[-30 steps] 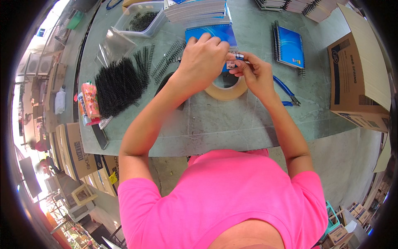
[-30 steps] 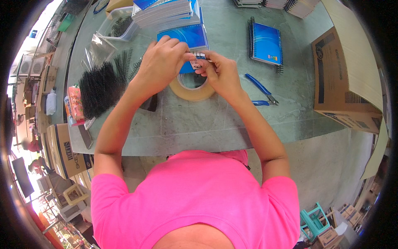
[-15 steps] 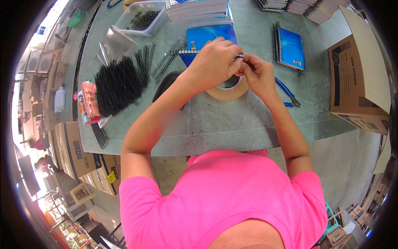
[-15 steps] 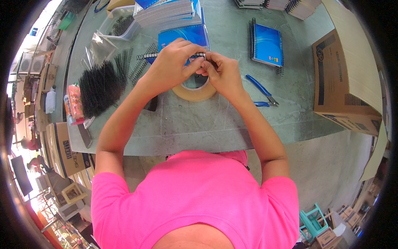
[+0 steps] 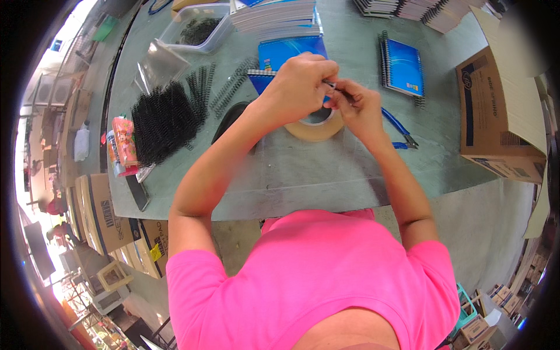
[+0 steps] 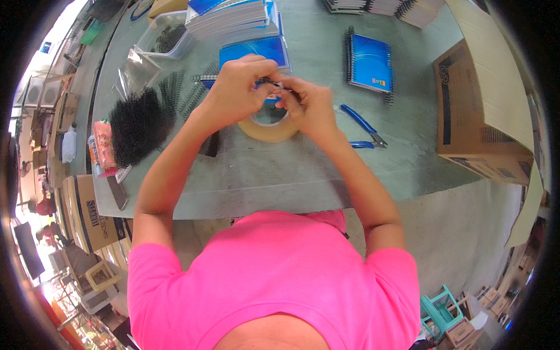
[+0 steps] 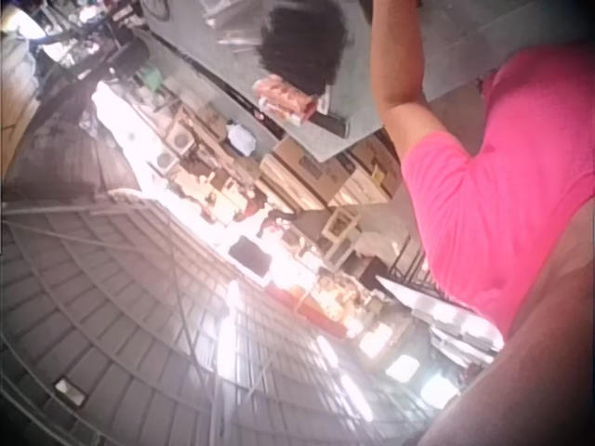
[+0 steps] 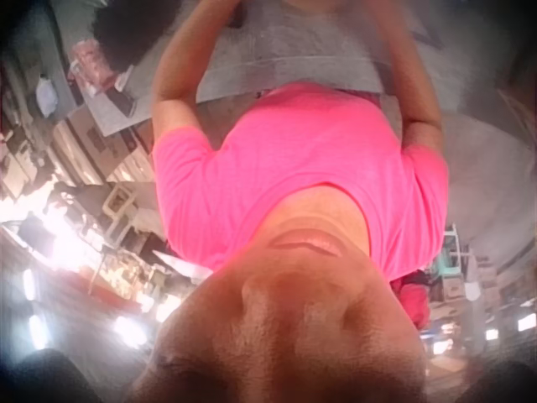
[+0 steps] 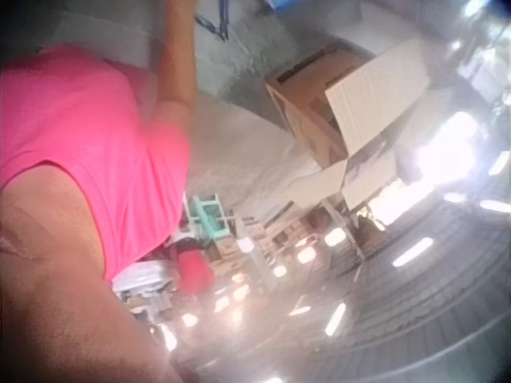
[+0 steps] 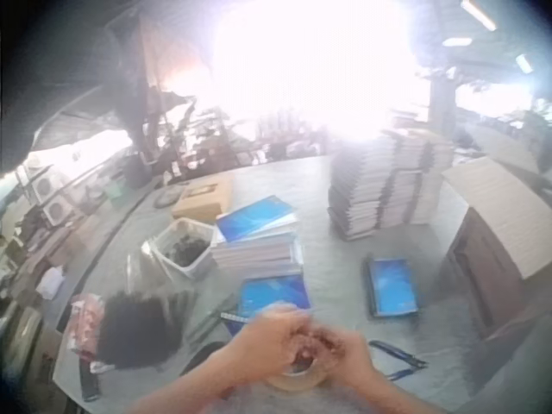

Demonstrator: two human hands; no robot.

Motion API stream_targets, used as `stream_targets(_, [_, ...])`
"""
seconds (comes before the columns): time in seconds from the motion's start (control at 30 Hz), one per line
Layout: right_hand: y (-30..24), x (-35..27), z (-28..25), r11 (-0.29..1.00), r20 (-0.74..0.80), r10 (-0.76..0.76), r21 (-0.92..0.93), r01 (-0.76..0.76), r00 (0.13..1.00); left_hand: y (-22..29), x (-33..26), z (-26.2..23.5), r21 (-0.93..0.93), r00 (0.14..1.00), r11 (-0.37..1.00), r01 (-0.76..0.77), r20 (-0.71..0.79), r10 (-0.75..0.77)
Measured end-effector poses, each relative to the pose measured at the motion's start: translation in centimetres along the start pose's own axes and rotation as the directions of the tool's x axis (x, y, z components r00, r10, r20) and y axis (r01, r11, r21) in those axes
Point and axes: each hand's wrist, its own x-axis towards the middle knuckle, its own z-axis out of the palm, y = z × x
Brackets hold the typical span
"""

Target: The person inserts spiral coils into notebooks by hand and uses a small tool to secure the ends.

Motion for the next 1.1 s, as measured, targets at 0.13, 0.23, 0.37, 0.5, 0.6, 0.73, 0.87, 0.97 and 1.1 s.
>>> stream_targets(0.13, [1.2,-0.3,-0.9,0.892,-0.065,-0.319,-0.357,0.276,0.946,1.0,0.1,0.6,0.023,0.999,0.999,0.047,0.023,-0.048])
stream_targets(0.23, [0.6,-1.1,-1.2,0.990,-0.042,-0.139,0.021,0.140,0.989,1.8,0.5,1.0,-0.045,0.996,0.997,-0.059,-0.074,0.056])
stream_targets(0.37, [1.6,0.9,-7.1,0.960,-0.184,-0.187,0.175,0.219,0.965,2.9,2.1,1.2,0.281,0.841,0.941,-0.188,-0.449,0.302])
stream_targets(0.5, [1.9,1.6,-12.3,0.816,-0.209,-0.058,0.554,0.167,0.976,1.9,4.1,3.5,-0.469,0.860,0.882,0.034,-0.436,-0.265])
stream_targets(0.6, [2.5,2.2,-13.8,0.916,-0.370,0.014,0.377,0.136,0.929,3.7,6.7,4.3,-0.524,0.947,0.838,0.155,-0.163,-0.277])
stream_targets(0.73, [4.0,3.8,-17.8,0.908,-0.478,0.123,0.408,0.095,0.869,3.0,11.4,8.1,-0.085,0.874,0.965,-0.248,-0.450,0.185])
stream_targets(0.87, [8.0,2.9,-18.6,0.973,-0.350,0.216,0.149,-0.174,0.911,1.0,10.0,14.4,0.424,0.928,0.857,-0.291,-0.093,0.361])
stream_targets(0.97, [10.8,2.2,-17.5,0.973,-0.318,0.211,-0.024,-0.230,0.924,0.6,9.3,15.9,0.377,0.962,0.900,-0.217,-0.074,0.263])
stream_targets(1.1, [10.8,2.5,-17.3,0.965,-0.312,0.215,0.214,-0.152,0.926,-2.1,10.9,15.4,-0.157,0.942,0.943,0.294,-0.119,-0.314])
